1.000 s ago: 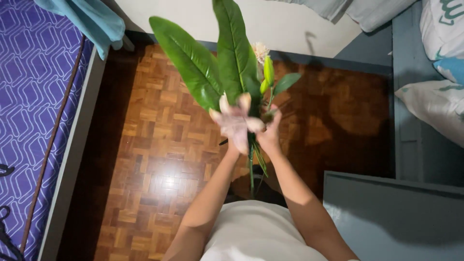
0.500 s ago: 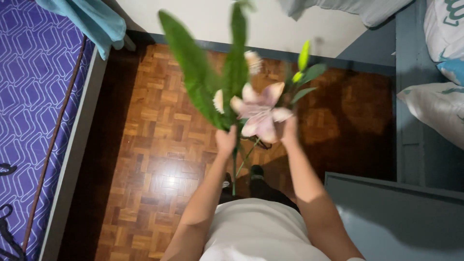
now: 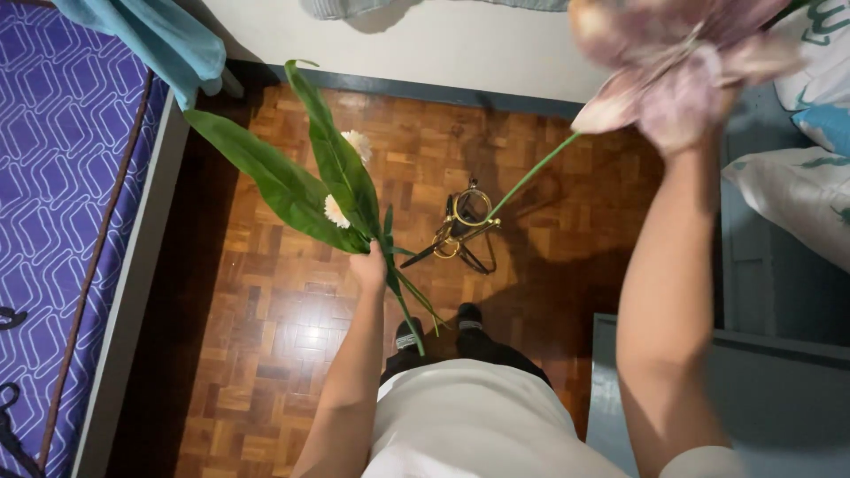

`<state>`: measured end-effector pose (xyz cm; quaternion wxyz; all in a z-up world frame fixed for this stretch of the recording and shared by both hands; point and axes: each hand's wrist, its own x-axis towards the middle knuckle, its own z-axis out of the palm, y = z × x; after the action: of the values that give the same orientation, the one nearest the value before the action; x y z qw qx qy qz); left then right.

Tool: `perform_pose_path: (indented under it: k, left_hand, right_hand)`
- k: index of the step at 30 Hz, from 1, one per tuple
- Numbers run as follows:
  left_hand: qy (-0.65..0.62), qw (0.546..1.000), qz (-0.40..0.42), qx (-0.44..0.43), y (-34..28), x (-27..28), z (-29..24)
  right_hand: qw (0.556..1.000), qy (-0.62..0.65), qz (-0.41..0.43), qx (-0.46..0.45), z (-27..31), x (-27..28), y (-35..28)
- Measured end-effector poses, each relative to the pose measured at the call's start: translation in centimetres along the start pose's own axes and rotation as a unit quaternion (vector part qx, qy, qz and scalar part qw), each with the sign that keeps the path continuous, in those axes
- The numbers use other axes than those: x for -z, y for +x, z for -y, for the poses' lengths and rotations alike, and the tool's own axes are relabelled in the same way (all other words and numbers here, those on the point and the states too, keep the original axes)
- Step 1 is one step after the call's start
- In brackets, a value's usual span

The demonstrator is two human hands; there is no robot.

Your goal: Arrange artificial flowers in a vase and fold a blue cloth on a bed.

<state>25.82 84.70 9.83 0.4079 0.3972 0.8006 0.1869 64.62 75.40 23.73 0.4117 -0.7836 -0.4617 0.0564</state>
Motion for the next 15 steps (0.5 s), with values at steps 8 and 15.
perform_pose_path:
  k: [8, 15]
  left_hand:
    - [-0.007, 0.999, 0.029, -0.029, -2.2, -2.5, -2.9]
    - [-0.027, 0.994, 0.077, -0.073, -4.6, -4.3, -3.7]
  right_hand:
    - [0.996, -0.064, -0.019, 0.058, -3.2, 0.3, 3.9]
    - [0.982, -0.127, -0.068, 0.124, -11.2, -0.1, 12.2]
